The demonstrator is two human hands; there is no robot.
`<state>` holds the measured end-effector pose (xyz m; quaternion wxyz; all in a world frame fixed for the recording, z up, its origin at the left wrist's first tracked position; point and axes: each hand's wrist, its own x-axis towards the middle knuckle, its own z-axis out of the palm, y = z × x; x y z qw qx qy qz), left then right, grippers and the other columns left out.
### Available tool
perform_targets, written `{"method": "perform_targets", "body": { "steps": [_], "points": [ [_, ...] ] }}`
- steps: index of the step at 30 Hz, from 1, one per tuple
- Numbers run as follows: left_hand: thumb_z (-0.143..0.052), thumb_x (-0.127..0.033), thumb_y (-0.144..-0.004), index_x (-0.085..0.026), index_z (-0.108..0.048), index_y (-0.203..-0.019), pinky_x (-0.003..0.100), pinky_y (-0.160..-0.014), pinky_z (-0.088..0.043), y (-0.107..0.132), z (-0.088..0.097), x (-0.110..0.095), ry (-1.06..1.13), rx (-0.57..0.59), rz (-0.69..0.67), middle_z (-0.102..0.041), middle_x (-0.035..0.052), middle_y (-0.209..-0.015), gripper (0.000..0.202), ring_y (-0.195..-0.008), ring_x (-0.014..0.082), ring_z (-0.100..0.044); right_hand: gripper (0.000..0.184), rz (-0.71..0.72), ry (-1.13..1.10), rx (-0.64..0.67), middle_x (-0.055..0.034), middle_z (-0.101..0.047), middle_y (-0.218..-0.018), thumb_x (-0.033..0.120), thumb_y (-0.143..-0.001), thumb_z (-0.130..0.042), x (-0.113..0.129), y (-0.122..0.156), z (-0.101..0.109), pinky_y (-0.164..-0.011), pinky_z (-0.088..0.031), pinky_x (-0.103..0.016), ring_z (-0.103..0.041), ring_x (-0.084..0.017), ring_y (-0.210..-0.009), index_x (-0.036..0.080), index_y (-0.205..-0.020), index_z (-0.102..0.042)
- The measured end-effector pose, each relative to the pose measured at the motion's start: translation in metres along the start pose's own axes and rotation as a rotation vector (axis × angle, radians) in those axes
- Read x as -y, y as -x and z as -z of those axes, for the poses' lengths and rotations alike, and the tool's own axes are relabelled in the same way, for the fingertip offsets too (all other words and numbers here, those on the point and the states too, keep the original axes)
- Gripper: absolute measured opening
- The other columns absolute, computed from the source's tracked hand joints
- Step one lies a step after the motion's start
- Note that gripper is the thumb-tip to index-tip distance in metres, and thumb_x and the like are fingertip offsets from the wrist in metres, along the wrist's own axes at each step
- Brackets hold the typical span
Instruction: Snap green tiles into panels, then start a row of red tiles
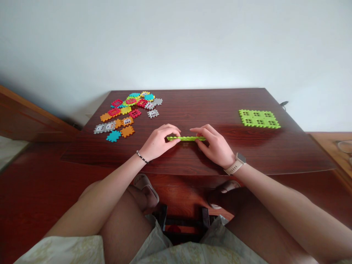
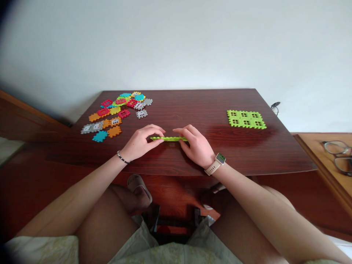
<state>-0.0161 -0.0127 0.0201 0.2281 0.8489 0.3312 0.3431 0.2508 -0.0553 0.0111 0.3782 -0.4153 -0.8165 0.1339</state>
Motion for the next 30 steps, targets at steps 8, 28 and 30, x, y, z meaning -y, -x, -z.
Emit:
{"method": "perform_targets", "body": {
  "steps": [8,28,30],
  "points": [
    [-0.07,-0.021,-0.102,-0.023,-0.073,-0.098,0.042,-0.103,-0.058,0.001,-0.002,-0.003,-0.094,-0.022,-0.05,-0.079,0.0072,-0.116,0.006,-0.11,0.0236,-0.074,0.014,-0.039,-0.002,0.055,-0.0084,-0.075,-0.111,0.027,-0.109,-0.056,0.002,-0.003,0.002,-0.096,-0.056,-0.047,-0.069,-0.03,-0.105,0.027,-0.112,-0.07],
    [-0.07,-0.019,-0.102,-0.022,-0.072,-0.103,0.039,-0.099,-0.057,0.005,-0.013,0.001,-0.107,0.019,-0.014,-0.079,0.0063,-0.113,0.004,-0.107,0.0237,-0.073,0.01,-0.063,0.015,0.125,-0.009,-0.076,-0.109,0.029,-0.11,-0.057,-0.005,-0.003,-0.003,-0.091,-0.055,-0.043,-0.07,-0.029,-0.101,0.026,-0.109,-0.066],
    [-0.07,-0.019,-0.102,-0.022,-0.072,-0.102,0.039,-0.098,-0.057,0.006,-0.015,0.001,-0.097,0.028,0.007,-0.079,0.006,-0.111,0.003,-0.106,0.0237,-0.073,0.01,-0.072,0.017,0.132,-0.0092,-0.075,-0.109,0.029,-0.11,-0.056,-0.006,-0.002,-0.003,-0.091,-0.055,-0.043,-0.07,-0.029,-0.101,0.025,-0.109,-0.066]
  ]
}}
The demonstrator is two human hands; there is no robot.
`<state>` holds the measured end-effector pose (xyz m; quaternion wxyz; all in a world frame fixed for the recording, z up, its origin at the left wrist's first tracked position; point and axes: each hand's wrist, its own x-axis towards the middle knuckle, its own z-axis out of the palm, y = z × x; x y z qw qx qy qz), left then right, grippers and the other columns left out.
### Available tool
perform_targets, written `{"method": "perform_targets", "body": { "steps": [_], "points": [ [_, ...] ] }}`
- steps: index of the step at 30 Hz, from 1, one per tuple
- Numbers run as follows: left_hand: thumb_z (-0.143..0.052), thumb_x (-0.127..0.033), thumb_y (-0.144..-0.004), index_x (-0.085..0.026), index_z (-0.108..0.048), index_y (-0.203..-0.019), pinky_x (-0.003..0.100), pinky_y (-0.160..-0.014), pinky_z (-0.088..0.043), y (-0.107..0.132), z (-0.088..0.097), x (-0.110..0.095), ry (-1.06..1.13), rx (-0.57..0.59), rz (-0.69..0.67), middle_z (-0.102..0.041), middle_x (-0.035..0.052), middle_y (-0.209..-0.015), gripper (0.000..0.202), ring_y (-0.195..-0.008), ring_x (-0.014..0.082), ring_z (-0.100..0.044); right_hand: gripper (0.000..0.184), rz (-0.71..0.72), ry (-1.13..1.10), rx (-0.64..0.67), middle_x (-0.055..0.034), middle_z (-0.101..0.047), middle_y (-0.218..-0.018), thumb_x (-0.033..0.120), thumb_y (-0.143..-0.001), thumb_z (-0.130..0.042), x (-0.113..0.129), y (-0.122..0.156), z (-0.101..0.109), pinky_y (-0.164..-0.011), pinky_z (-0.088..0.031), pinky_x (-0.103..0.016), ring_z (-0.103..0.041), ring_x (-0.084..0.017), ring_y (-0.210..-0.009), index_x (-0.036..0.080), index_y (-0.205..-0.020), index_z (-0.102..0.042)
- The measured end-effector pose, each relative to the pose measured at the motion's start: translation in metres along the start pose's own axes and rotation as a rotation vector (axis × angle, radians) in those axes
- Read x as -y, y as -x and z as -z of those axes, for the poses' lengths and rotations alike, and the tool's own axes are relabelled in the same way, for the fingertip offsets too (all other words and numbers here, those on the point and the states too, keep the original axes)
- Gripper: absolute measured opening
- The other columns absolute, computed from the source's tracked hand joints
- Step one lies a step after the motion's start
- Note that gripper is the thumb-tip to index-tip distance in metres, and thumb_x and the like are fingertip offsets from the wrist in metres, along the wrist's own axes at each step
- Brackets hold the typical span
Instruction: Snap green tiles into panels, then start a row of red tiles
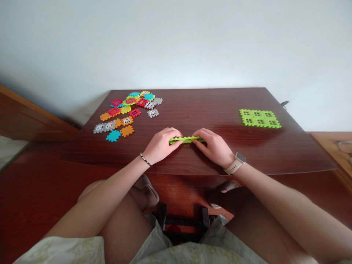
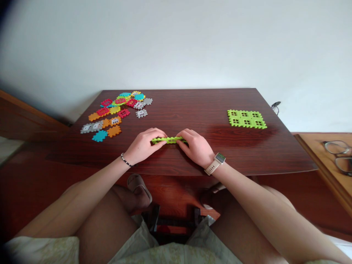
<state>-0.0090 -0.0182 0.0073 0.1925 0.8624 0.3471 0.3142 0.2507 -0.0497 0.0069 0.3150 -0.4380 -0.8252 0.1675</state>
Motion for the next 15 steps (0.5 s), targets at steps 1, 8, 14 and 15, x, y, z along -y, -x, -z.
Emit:
{"method": "perform_targets", "body": {
  "steps": [1,8,14,15],
  "points": [
    [-0.07,-0.02,-0.102,-0.022,-0.072,-0.101,0.039,-0.098,-0.057,0.0001,-0.0004,0.0001,0.005,0.002,0.009,-0.079,0.0058,-0.111,0.003,-0.106,0.0237,-0.073,0.01,-0.003,0.001,0.003,-0.0092,-0.075,-0.11,0.029,-0.11,-0.056,-0.0003,0.0001,-0.0003,-0.091,-0.055,-0.042,-0.071,-0.029,-0.101,0.025,-0.11,-0.066],
    [-0.07,-0.022,-0.101,-0.022,-0.071,-0.098,0.038,-0.093,-0.057,0.0004,-0.0028,-0.0001,0.049,0.004,0.056,-0.079,0.0058,-0.108,0.003,-0.102,0.0235,-0.074,0.007,-0.013,0.017,0.013,-0.0091,-0.075,-0.111,0.027,-0.108,-0.059,-0.0027,0.0002,-0.0012,-0.09,-0.056,-0.041,-0.071,-0.029,-0.102,0.026,-0.11,-0.066],
    [-0.071,-0.023,-0.1,-0.022,-0.071,-0.097,0.035,-0.089,-0.057,0.0006,-0.0042,-0.0013,0.078,-0.003,0.085,-0.078,0.0042,-0.105,0.004,-0.096,0.0215,-0.075,0.005,0.0,0.035,0.001,-0.0085,-0.074,-0.107,0.024,-0.107,-0.061,-0.0046,0.0004,-0.0028,-0.088,-0.055,-0.041,-0.07,-0.029,-0.099,0.025,-0.109,-0.065],
    [-0.071,-0.023,-0.1,-0.022,-0.071,-0.097,0.035,-0.089,-0.057,0.0005,-0.0044,-0.0013,0.069,-0.002,0.088,-0.078,0.0042,-0.105,0.003,-0.096,0.0217,-0.075,0.006,0.006,0.04,-0.002,-0.0083,-0.074,-0.106,0.024,-0.106,-0.061,-0.005,0.0005,-0.003,-0.088,-0.055,-0.04,-0.07,-0.029,-0.099,0.025,-0.109,-0.066]
  ]
}}
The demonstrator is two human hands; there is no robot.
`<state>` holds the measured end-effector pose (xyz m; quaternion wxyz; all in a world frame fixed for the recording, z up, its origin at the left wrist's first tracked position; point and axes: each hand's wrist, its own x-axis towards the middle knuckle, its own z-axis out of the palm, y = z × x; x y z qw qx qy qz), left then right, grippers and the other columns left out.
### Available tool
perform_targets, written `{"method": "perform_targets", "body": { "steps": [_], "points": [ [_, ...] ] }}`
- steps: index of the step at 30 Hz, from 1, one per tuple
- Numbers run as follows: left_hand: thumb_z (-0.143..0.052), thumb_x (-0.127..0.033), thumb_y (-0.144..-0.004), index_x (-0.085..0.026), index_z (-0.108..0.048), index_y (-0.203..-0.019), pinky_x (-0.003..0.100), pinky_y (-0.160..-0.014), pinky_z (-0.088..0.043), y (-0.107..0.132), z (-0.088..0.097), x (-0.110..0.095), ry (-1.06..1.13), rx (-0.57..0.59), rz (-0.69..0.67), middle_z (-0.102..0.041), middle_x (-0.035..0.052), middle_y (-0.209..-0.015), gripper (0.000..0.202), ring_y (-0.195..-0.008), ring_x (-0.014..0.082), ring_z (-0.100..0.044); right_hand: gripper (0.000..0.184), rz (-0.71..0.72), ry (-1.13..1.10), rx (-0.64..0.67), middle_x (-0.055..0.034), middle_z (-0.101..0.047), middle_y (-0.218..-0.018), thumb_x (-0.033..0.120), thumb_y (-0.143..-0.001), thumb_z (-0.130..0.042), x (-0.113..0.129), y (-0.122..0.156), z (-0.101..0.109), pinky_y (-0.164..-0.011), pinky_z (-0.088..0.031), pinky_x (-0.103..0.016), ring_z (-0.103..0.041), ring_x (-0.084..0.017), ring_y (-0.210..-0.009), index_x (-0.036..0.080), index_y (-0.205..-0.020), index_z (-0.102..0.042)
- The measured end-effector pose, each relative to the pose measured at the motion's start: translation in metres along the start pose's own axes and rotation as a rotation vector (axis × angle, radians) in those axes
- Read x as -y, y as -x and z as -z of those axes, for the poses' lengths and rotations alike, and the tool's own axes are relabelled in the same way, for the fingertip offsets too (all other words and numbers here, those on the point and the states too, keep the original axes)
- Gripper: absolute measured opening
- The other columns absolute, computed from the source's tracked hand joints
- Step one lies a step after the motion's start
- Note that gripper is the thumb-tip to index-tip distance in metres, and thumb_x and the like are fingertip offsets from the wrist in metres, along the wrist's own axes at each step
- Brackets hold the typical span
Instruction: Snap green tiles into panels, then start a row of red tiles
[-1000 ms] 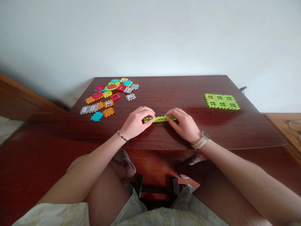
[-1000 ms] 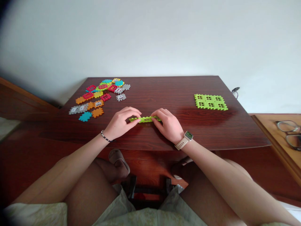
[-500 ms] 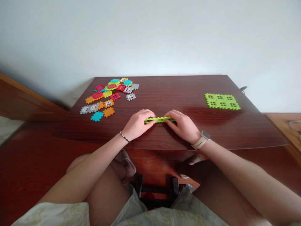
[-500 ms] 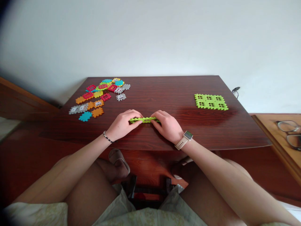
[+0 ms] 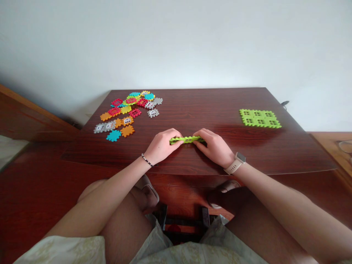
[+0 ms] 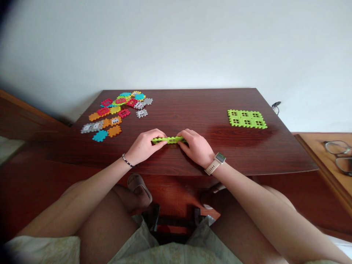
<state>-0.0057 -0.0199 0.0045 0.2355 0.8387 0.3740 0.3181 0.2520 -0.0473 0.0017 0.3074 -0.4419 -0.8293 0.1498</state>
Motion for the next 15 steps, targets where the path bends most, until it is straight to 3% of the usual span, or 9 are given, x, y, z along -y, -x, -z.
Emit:
{"method": "perform_targets", "body": {
  "steps": [15],
  "points": [
    [-0.075,-0.02,-0.098,-0.023,-0.072,-0.097,0.039,-0.095,-0.059,0.0008,-0.0037,0.0049,-0.141,0.03,0.009,-0.079,0.005,-0.106,0.003,-0.101,0.0256,-0.075,0.008,0.007,0.015,0.011,-0.0093,-0.076,-0.109,0.024,-0.106,-0.062,-0.0017,0.0006,-0.0007,-0.089,-0.056,-0.044,-0.071,-0.031,-0.101,0.025,-0.111,-0.067]
  ]
}}
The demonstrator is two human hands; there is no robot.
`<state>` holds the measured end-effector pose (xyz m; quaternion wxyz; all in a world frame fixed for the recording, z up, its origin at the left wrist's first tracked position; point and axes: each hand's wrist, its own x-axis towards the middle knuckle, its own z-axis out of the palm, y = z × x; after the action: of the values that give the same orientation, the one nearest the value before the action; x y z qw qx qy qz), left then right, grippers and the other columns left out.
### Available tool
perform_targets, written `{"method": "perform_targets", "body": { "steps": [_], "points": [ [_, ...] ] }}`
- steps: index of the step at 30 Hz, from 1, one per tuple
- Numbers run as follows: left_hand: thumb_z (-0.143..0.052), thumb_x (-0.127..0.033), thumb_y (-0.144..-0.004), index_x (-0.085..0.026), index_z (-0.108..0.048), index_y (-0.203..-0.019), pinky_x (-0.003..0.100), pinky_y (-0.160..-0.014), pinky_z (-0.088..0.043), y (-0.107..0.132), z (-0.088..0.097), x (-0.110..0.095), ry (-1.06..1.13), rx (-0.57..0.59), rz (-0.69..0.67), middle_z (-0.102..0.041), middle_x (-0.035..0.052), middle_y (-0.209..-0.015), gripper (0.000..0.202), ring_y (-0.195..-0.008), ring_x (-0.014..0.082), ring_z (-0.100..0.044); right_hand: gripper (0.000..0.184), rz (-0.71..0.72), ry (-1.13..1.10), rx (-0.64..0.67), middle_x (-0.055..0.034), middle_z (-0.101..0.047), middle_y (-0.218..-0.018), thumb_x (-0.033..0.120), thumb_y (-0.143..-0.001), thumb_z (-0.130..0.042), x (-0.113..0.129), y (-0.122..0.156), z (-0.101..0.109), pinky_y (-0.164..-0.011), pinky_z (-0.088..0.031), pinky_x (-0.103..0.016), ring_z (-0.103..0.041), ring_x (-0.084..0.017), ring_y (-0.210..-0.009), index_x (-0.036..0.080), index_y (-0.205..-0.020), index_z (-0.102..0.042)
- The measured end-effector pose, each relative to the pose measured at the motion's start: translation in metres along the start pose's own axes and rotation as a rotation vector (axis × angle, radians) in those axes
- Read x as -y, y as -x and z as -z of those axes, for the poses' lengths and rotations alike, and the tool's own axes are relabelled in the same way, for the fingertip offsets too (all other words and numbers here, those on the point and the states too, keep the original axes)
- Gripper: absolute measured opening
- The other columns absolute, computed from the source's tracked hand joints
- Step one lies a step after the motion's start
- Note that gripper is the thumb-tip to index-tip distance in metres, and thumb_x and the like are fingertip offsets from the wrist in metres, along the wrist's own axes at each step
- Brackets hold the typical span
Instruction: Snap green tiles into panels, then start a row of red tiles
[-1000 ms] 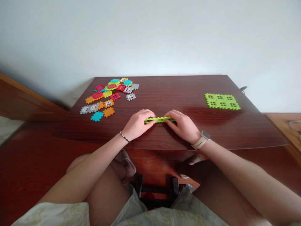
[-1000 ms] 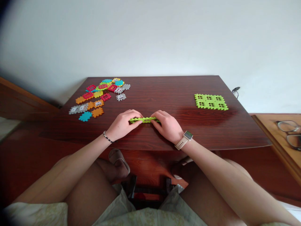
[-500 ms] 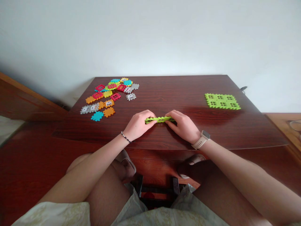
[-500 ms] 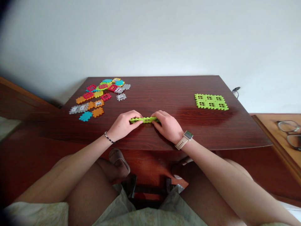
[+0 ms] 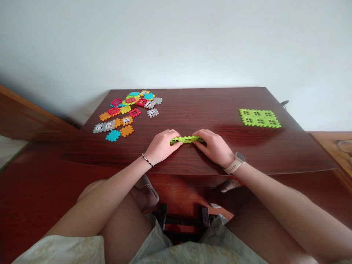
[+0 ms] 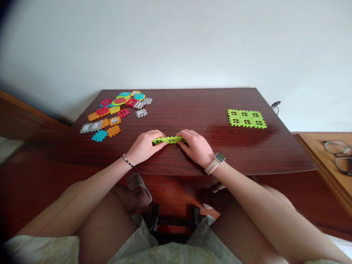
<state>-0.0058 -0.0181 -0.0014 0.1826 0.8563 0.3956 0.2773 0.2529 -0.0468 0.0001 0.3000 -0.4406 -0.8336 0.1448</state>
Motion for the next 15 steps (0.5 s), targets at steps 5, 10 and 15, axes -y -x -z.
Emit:
{"method": "perform_targets", "body": {
  "steps": [5,10,15],
  "points": [
    [-0.074,-0.021,-0.098,-0.023,-0.072,-0.097,0.039,-0.095,-0.06,0.0003,-0.0008,-0.0002,-0.006,-0.004,-0.003,-0.079,0.005,-0.106,0.003,-0.101,0.0254,-0.075,0.006,0.002,-0.003,0.003,-0.0091,-0.076,-0.109,0.024,-0.107,-0.061,-0.0009,0.0,-0.0004,-0.089,-0.055,-0.043,-0.071,-0.03,-0.1,0.025,-0.11,-0.066],
    [-0.075,-0.02,-0.098,-0.022,-0.071,-0.097,0.039,-0.095,-0.058,0.0004,-0.0005,-0.0007,-0.002,0.004,0.014,-0.079,0.005,-0.106,0.005,-0.102,0.0257,-0.074,0.006,0.008,-0.006,0.003,-0.0087,-0.075,-0.107,0.023,-0.107,-0.061,-0.0014,-0.0005,-0.0006,-0.089,-0.055,-0.042,-0.07,-0.029,-0.1,0.025,-0.11,-0.066],
    [-0.076,-0.019,-0.098,-0.022,-0.07,-0.097,0.038,-0.095,-0.057,0.0004,0.0004,-0.0017,-0.006,0.016,0.025,-0.078,0.0043,-0.106,0.006,-0.103,0.0255,-0.074,0.005,0.012,-0.006,0.0,-0.0084,-0.075,-0.107,0.023,-0.107,-0.062,-0.0027,-0.0006,-0.001,-0.089,-0.054,-0.041,-0.07,-0.029,-0.099,0.024,-0.109,-0.066]
  ]
}}
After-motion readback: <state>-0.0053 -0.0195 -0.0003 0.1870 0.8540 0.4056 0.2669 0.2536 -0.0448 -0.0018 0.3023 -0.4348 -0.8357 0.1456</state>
